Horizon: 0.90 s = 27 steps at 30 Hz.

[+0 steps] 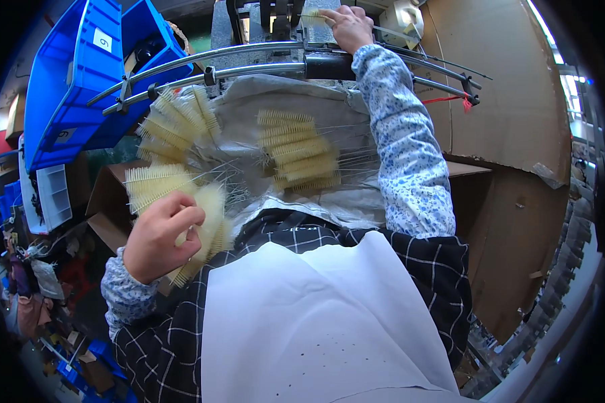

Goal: The person repeatedly picks up yellow bristle brush heads and metal rods, inserts the rods into the brush heads, and places the assembled units onto a metal rack. The process is continuous and repetitive, with the person handling the components one at a time.

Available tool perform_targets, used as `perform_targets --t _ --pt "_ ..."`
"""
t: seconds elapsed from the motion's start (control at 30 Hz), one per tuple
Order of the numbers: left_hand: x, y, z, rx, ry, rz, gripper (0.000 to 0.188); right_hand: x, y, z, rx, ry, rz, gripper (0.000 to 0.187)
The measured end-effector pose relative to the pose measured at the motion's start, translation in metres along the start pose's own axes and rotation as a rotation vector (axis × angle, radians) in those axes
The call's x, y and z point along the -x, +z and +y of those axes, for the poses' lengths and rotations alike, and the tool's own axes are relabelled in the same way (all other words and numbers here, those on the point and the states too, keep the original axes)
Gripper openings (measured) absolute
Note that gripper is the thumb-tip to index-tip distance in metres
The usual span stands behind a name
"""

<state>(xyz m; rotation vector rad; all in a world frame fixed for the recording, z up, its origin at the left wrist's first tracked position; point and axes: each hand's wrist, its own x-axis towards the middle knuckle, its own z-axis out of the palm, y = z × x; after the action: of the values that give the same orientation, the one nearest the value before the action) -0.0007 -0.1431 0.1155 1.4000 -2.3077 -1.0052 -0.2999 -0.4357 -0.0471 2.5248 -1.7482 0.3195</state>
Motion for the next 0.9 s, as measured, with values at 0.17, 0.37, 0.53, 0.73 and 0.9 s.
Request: perform_targets --t 0.17,0.37,0.53,0.73,0.9 --pt "0.001 -0.034 0.009 0.019 0.037 0.122 0.023 0.001 0.006 0.011 0.058 -0.127 0.24 0.024" --pt "0.017 -0.047 -0.007 0.167 0.116 0.263 0.029 0.038 -0.008 0.043 0.079 0.34 0.16 0.045" --pt "0.014 -0.046 -0.009 0.224 0.121 0.293 0.029 0.039 0.003 0.044 -0.188 0.296 0.178 0.041" --pt "0.019 -0.047 -0.008 0.283 0.099 0.346 0.029 0.032 0.003 0.015 -0.173 0.283 0.177 0.037" --pt "0.029 -0.048 -0.003 0.28 0.079 0.413 0.029 0.024 0.001 -0.028 -0.148 0.266 0.163 0.028"
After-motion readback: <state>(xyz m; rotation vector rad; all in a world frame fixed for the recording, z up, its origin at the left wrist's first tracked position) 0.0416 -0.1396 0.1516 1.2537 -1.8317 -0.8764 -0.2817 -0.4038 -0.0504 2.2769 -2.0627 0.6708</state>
